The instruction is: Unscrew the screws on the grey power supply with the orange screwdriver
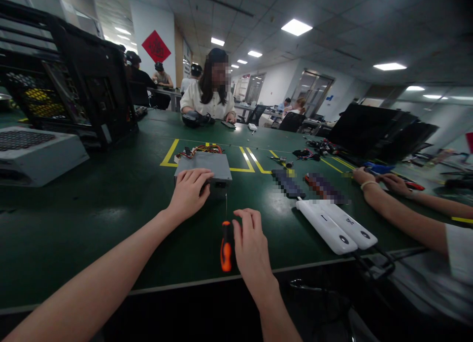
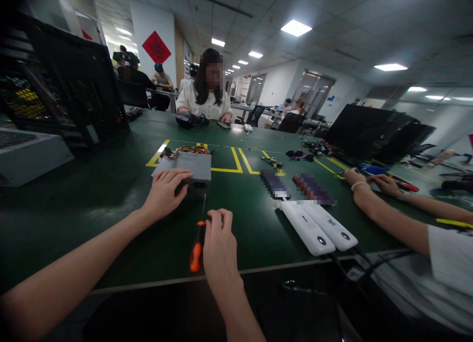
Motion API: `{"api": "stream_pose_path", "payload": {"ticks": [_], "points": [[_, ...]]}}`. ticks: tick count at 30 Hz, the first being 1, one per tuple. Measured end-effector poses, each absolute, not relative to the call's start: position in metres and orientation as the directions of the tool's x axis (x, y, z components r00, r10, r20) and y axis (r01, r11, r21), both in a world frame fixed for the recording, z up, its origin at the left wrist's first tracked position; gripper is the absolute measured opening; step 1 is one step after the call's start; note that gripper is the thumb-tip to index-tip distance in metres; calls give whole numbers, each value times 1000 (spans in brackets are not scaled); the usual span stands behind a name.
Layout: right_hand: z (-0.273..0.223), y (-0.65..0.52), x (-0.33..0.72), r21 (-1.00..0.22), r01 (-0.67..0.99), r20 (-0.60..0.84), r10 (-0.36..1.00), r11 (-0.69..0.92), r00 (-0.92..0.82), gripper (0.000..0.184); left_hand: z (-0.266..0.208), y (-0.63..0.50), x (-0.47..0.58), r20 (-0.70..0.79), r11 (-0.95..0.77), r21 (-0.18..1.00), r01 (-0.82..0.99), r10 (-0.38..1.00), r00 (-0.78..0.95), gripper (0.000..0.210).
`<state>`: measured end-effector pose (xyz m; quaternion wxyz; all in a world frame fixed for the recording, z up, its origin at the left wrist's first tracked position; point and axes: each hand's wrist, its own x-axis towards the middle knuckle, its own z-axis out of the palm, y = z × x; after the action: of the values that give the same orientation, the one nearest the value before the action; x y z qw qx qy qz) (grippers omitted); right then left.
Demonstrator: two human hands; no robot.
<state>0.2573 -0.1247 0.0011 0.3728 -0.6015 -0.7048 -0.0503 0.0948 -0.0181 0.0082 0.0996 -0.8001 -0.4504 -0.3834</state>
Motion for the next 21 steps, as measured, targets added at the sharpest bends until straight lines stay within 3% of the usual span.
{"api": "stream_pose_path", "payload": {"ticks": [5, 8, 11, 15, 21], "points": [[-8, -111, 245, -464, 865, 555, 824, 189, 118, 22, 11, -27, 95, 719, -564, 178, 806, 634, 284, 31], [-8, -121, 238, -478, 831, 602, 795, 284, 74, 25, 15, -39, 95, 701, -569, 139, 810, 634, 325, 30], [-11, -136, 239, -546, 744, 568, 823, 384, -7, 22, 14, -47, 95, 562, -537, 101, 837, 725, 398, 19], [-19, -149, 255, -614, 683, 528, 849, 395, -17, 19, 13, -49, 93, 311, -466, 23, 884, 844, 437, 19], [-23, -152, 264, -631, 660, 520, 854, 407, -29, 19, 23, -48, 74, 199, -365, -88, 927, 905, 376, 19]]}}
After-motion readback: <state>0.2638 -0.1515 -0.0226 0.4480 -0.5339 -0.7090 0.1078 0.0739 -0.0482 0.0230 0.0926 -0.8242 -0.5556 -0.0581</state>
